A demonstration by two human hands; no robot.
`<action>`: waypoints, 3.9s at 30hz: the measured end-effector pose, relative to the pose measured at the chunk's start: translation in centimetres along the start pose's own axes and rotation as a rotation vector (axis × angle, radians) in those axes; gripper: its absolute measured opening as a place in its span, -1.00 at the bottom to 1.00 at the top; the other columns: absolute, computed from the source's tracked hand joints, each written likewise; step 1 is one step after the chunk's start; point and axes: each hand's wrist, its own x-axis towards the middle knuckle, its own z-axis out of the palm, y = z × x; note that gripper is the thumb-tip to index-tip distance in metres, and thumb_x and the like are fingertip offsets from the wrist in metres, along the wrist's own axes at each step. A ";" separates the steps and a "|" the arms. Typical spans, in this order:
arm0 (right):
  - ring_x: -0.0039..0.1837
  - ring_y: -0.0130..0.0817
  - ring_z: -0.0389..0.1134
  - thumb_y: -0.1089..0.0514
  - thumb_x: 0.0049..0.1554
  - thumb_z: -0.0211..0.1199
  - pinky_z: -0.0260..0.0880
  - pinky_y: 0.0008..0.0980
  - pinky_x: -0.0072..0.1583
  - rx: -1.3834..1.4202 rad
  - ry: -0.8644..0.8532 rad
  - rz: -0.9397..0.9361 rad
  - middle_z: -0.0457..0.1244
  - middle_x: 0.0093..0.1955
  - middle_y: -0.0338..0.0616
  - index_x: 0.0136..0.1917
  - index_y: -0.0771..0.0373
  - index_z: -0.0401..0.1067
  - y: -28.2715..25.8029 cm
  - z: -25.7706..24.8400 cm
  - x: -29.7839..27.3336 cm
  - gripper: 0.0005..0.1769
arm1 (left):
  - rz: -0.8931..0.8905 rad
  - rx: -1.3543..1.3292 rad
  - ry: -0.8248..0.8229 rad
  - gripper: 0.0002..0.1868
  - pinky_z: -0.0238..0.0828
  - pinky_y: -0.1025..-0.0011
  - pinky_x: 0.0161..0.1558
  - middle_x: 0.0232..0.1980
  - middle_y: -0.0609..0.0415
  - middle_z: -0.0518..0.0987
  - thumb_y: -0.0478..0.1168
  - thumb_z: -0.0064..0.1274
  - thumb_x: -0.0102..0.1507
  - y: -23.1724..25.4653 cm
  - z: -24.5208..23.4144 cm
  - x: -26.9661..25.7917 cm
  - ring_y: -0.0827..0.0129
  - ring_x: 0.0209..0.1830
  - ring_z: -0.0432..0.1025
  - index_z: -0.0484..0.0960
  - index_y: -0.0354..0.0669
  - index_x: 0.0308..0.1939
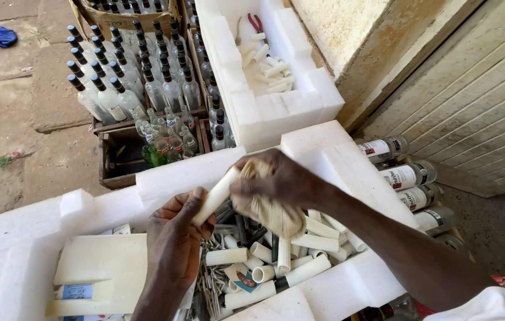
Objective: Cleaning small white plastic tubes by wiping each one individually with a cloth before placing it back into a container.
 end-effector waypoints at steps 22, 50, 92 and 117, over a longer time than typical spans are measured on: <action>-0.20 -0.25 0.55 -0.14 0.26 0.38 0.58 -0.29 -0.21 0.054 1.078 0.318 0.47 -0.14 -0.23 0.01 0.18 0.51 3.7 -26.8 13.2 -0.65 | 0.094 1.063 -0.110 -0.64 0.76 0.42 -0.10 -0.07 0.14 0.90 -0.03 0.23 0.27 -1.3 0.3 0.9 0.40 -0.09 0.77 0.85 -0.01 0.09; -0.12 0.21 0.56 0.17 0.14 0.27 0.57 0.19 -0.08 -1.832 -0.086 0.433 0.27 0.25 0.39 0.11 0.05 0.61 5.2 -7.7 -5.8 -0.74 | 0.427 0.983 -0.361 -0.68 0.69 0.13 -0.31 -0.22 -0.21 0.78 -0.16 0.11 0.42 -1.7 -1.4 0.1 -0.03 -0.24 0.72 0.74 -0.27 0.16; 0.06 0.43 0.46 0.14 0.31 0.24 0.61 0.24 0.05 -0.844 0.395 -0.439 0.17 0.29 0.36 0.40 0.16 0.47 4.2 10.2 1.5 -0.60 | 0.057 -0.241 0.212 -0.16 0.63 -0.04 0.21 0.09 -0.40 0.69 0.32 -0.07 0.33 0.9 -0.3 -0.1 -0.08 -0.01 0.64 0.56 -0.37 0.36; 0.05 0.30 0.50 0.41 0.22 0.37 0.66 0.04 0.02 -0.673 0.597 -0.618 0.22 0.10 0.29 0.20 0.43 0.52 2.8 2.3 3.5 -0.73 | -0.063 -0.539 -0.066 -0.06 0.29 -0.29 0.51 0.25 -0.63 0.55 0.40 -0.04 0.23 1.6 0.0 -0.2 -0.45 0.29 0.48 0.54 -0.39 0.33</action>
